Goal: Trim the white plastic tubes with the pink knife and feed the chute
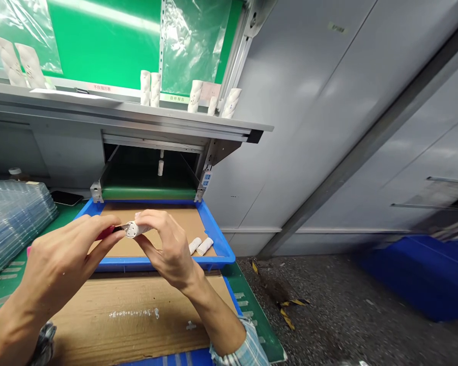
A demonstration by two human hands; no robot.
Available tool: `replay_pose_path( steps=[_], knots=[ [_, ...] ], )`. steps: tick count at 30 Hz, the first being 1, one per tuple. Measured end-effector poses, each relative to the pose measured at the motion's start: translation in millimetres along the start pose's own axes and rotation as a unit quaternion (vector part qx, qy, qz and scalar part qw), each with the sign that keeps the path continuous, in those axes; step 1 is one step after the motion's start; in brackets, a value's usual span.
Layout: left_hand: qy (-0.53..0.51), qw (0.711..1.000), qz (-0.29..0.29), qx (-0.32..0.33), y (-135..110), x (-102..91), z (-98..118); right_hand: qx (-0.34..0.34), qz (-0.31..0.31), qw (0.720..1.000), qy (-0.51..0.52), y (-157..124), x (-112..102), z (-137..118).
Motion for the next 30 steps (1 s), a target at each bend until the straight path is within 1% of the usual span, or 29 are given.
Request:
replay_pose_path(
  steps=[5,9,11,13,15,18,21,26,30],
  knots=[
    [0.001,1.0,0.01,-0.007,-3.3,-0.2,7.8,-0.033,0.001,0.998,-0.054,-0.3,-1.5,-3.6],
    [-0.007,0.999,0.011,-0.031,-8.1,2.0,12.4,-0.077,0.007,0.987,-0.144,1.5,-4.4,-9.4],
    [-0.034,0.998,0.001,-0.058,-8.9,3.0,12.1,-0.099,0.01,0.978,-0.185,2.0,-4.9,-12.1],
    [-0.082,0.992,-0.026,-0.088,-8.1,4.7,10.2,-0.114,0.014,0.971,-0.21,1.7,-5.0,-14.1],
    [-0.135,0.982,-0.057,-0.115,-6.0,6.8,7.4,-0.112,0.018,0.972,-0.206,1.0,-5.2,-14.4],
    [-0.178,0.971,-0.083,-0.136,-2.4,8.0,3.5,-0.073,0.018,0.988,-0.139,-0.3,-4.6,-11.4],
    [-0.152,0.978,-0.075,-0.125,0.1,5.2,1.6,-0.055,0.018,0.994,-0.091,-0.9,-3.2,-10.4],
    [-0.089,0.989,-0.046,-0.108,0.6,-0.2,0.1,-0.056,0.014,0.994,-0.092,-1.6,-1.6,-9.9],
    [-0.063,0.992,-0.04,-0.104,-0.2,0.8,-0.5,-0.064,0.007,0.993,-0.103,-1.5,-0.8,-9.7]
  ],
)
Point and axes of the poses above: each hand's wrist, its own y-axis towards the middle knuckle, its own x-axis out of the palm, z = x × y, the point moved 5 cm from there along y, towards the middle knuckle, and after that the axes turned 13 degrees about -x, right-handed, at the moved point
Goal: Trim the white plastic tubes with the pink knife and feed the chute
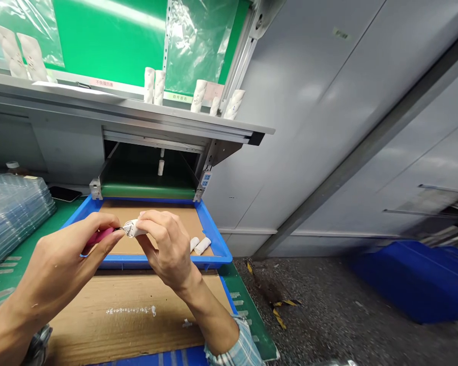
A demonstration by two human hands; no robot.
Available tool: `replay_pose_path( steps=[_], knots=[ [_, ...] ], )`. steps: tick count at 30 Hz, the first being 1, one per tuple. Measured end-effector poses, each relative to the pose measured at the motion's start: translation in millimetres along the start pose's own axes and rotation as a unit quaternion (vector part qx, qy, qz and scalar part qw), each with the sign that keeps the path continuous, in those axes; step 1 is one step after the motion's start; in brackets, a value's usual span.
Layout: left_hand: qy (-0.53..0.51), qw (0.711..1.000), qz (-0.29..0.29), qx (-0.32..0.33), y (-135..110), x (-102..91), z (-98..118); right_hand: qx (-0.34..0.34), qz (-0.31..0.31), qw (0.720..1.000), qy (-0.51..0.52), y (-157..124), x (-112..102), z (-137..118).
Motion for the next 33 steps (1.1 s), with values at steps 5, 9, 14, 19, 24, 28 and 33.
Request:
replay_pose_path(
  steps=[5,9,14,19,24,28,33],
  knots=[
    [0.04,0.999,0.026,0.02,-3.0,-0.4,-2.8,0.0,-0.013,1.0,0.003,1.8,1.4,-1.0],
    [0.064,0.992,0.094,0.048,-4.6,-9.7,-2.7,0.067,-0.007,0.995,0.075,-0.6,3.2,2.4],
    [-0.049,0.998,0.021,0.028,2.2,-9.7,-7.6,0.131,0.016,0.971,0.198,-6.7,7.5,5.7],
    [-0.16,0.981,-0.099,0.038,4.4,4.0,-10.0,0.123,0.022,0.964,0.233,-8.5,8.3,3.7],
    [-0.19,0.974,-0.118,0.034,1.3,5.3,-13.5,0.079,0.017,0.966,0.247,-5.8,6.2,-1.3],
    [-0.198,0.97,-0.137,0.038,0.9,3.0,-12.8,0.05,0.012,0.965,0.258,-3.1,4.4,-4.3],
    [-0.208,0.964,-0.152,0.061,1.1,-1.0,-8.4,0.022,0.009,0.961,0.277,1.4,1.8,-7.8]
  ],
)
Point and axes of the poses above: each hand's wrist, its own y-axis towards the middle knuckle, its own x-axis out of the palm, z = x × y, the point moved 5 cm from there along y, towards the middle knuckle, and after that the axes turned 13 degrees about -x, right-handed, at the moved point
